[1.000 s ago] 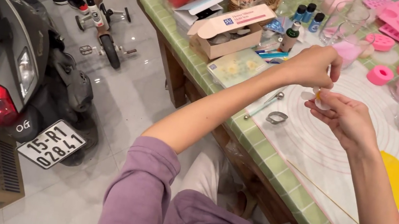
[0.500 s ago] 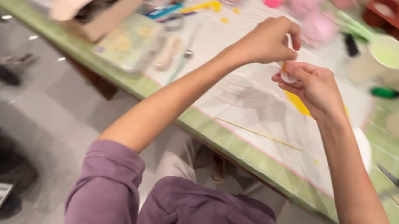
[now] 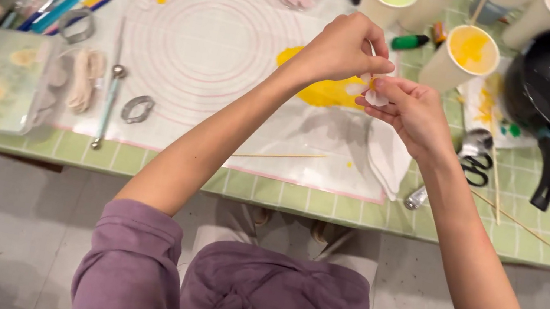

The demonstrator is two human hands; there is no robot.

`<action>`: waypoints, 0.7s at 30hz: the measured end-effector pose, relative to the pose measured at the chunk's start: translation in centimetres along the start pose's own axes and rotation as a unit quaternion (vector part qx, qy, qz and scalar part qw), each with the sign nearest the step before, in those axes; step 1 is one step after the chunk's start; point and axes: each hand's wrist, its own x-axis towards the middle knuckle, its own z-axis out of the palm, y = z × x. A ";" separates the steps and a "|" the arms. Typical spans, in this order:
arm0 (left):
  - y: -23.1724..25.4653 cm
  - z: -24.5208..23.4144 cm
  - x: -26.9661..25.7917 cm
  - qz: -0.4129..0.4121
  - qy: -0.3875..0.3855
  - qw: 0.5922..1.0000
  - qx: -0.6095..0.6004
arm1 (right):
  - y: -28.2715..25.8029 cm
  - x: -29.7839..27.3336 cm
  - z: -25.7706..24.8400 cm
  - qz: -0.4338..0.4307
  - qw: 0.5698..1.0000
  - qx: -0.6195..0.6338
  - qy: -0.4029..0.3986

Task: The recorder is making decorative candles by assembling wax flowers, mixing color into liquid wax, and cutting wax sheets.

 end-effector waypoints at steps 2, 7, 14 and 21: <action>-0.6 1.4 0.9 0.014 -0.002 1.000 0.005 | 0.2 -0.5 -0.9 -0.001 1.000 -0.001 0.016; -0.4 3.3 2.1 0.036 0.005 0.999 0.027 | 0.1 -1.5 -2.1 0.002 0.999 0.001 0.049; -0.6 3.2 2.0 0.028 0.023 0.998 0.047 | 0.8 -0.4 -2.2 0.012 0.999 0.015 0.046; -0.2 1.4 0.9 -0.019 0.050 0.998 0.029 | 0.4 0.2 -0.6 0.013 0.999 0.019 0.039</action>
